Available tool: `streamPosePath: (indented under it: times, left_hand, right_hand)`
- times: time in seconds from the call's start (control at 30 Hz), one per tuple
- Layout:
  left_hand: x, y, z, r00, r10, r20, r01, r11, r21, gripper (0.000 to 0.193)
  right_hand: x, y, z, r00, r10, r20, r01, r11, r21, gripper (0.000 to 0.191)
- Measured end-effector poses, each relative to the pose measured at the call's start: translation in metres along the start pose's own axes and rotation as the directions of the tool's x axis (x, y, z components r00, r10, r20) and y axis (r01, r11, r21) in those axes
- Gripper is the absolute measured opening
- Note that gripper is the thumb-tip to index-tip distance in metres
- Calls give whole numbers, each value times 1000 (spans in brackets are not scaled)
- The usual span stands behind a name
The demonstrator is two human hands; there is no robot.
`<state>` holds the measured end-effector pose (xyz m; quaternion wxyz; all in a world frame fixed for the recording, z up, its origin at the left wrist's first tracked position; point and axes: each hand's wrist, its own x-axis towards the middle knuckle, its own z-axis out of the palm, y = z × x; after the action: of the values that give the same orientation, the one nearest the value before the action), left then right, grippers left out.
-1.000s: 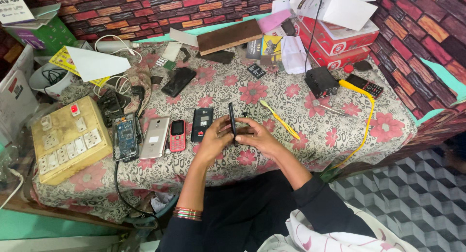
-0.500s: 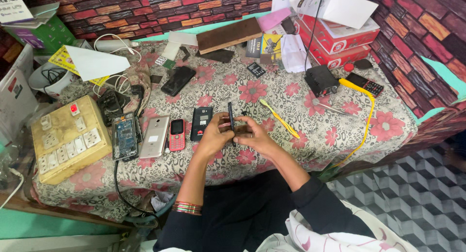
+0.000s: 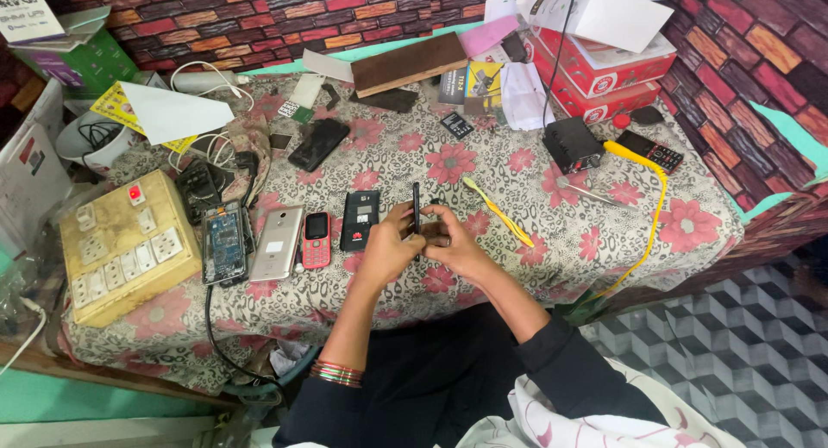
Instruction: The person sits at a repair bench and disassembles a mobile phone. They pry off the back cover, remove the battery, unscrew and lift out the internal circuit board with a screwdriver, and set the phone parts on the bench.
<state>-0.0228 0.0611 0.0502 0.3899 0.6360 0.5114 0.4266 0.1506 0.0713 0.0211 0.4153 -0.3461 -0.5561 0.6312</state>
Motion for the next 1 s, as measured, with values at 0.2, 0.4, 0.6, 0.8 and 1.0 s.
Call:
streamPosePath:
  times: [0.2, 0.4, 0.6, 0.8, 1.0]
  left_hand:
    - [3, -10, -9, 997, -18, 76, 36, 970, -240, 63]
    - [5, -16, -11, 991, -75, 110, 108, 938, -329, 61]
    - [8, -12, -14, 978, -139, 154, 193, 882, -430, 58]
    - [9, -9, -14, 976, -172, 130, 210, 897, -388, 56]
    - [6, -7, -6, 998, -57, 2, 57, 991, -122, 55]
  right_hand:
    - [0, 0, 1, 1000, -3, 17, 3, 1000, 29, 67]
    - [-1, 0, 2, 1000, -12, 5, 12, 1000, 0, 67]
    - [-1, 2, 2, 1000, -13, -6, 13, 999, -32, 67]
    - [-1, 3, 3, 1000, -10, -7, 10, 998, -63, 66]
    - [-2, -1, 5, 1000, -13, -8, 12, 998, -59, 66]
